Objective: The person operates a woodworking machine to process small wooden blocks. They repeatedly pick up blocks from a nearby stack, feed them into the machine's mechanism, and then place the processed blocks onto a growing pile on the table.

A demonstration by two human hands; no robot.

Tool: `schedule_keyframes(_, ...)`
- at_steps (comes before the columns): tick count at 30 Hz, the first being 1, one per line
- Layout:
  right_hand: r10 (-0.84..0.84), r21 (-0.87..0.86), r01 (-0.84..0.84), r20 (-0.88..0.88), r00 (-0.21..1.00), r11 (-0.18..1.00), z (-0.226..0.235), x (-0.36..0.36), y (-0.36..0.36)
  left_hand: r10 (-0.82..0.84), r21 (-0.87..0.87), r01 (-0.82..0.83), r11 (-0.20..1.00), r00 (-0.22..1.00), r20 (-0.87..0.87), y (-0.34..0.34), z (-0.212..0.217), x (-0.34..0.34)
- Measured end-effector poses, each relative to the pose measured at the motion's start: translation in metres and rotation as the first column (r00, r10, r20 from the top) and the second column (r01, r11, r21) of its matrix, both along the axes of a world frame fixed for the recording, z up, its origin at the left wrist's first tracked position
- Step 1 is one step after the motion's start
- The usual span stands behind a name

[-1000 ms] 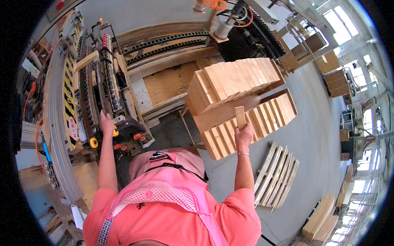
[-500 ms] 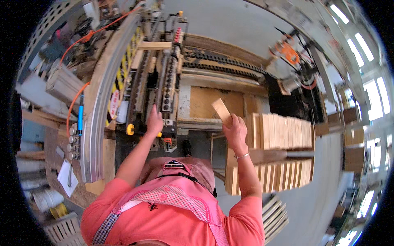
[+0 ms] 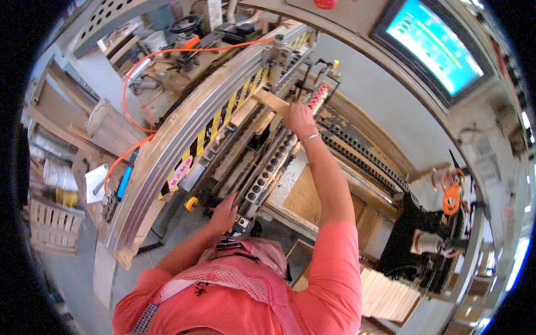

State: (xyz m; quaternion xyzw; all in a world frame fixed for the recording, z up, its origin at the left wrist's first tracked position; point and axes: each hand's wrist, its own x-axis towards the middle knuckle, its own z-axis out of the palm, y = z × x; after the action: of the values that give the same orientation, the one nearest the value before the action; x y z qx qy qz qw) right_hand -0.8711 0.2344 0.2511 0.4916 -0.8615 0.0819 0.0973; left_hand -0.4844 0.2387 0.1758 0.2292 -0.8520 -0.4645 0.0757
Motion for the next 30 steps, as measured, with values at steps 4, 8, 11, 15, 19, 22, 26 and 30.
schedule_keyframes(4, 0.007, 0.161, -0.018, 0.071, 0.997, 0.987, -0.012, -0.025, -0.054, 0.014, -0.052, -0.015, 0.999, 0.999, -0.029, 0.002, -0.010, 0.003)
schedule_keyframes(8, 0.014, 0.230, -0.054, 0.171, 0.985, 0.972, -0.010, -0.022, -0.064, 0.030, -0.038, -0.029, 0.999, 0.999, 0.019, 0.002, -0.006, 0.004)
schedule_keyframes(11, -0.026, 0.277, -0.032, 0.205, 0.978, 0.960, -0.016, -0.041, -0.065, 0.023, -0.033, -0.022, 0.999, 1.000, 0.017, 0.004, 0.000, 0.000)
schedule_keyframes(15, -0.015, 0.292, -0.028, 0.142, 0.990, 0.956, -0.010, -0.049, -0.056, 0.036, -0.020, -0.036, 0.999, 0.999, -0.023, 0.002, 0.002, -0.004)
schedule_keyframes(19, 0.030, 0.263, -0.050, 0.078, 0.996, 0.964, 0.026, -0.020, -0.009, 0.124, -0.024, -0.129, 0.991, 0.983, -0.136, 0.002, 0.012, -0.004)
schedule_keyframes(22, 0.202, 0.130, -0.245, 0.279, 0.939, 0.961, 0.013, 0.011, 0.040, 0.166, -0.017, -0.172, 0.985, 0.969, -0.185, 0.002, 0.021, -0.012)
schedule_keyframes(26, 0.257, 0.151, -0.439, 0.629, 0.734, 0.885, 0.036, 0.127, 0.068, 0.195, 0.298, -0.106, 0.949, 0.937, -0.288, -0.004, -0.002, -0.023)
schedule_keyframes(30, 0.332, -0.105, -0.456, 0.826, 0.455, 0.884, -0.007, 0.164, 0.094, 0.233, 0.503, -0.060, 0.862, 0.928, -0.289, 0.002, -0.014, -0.033)
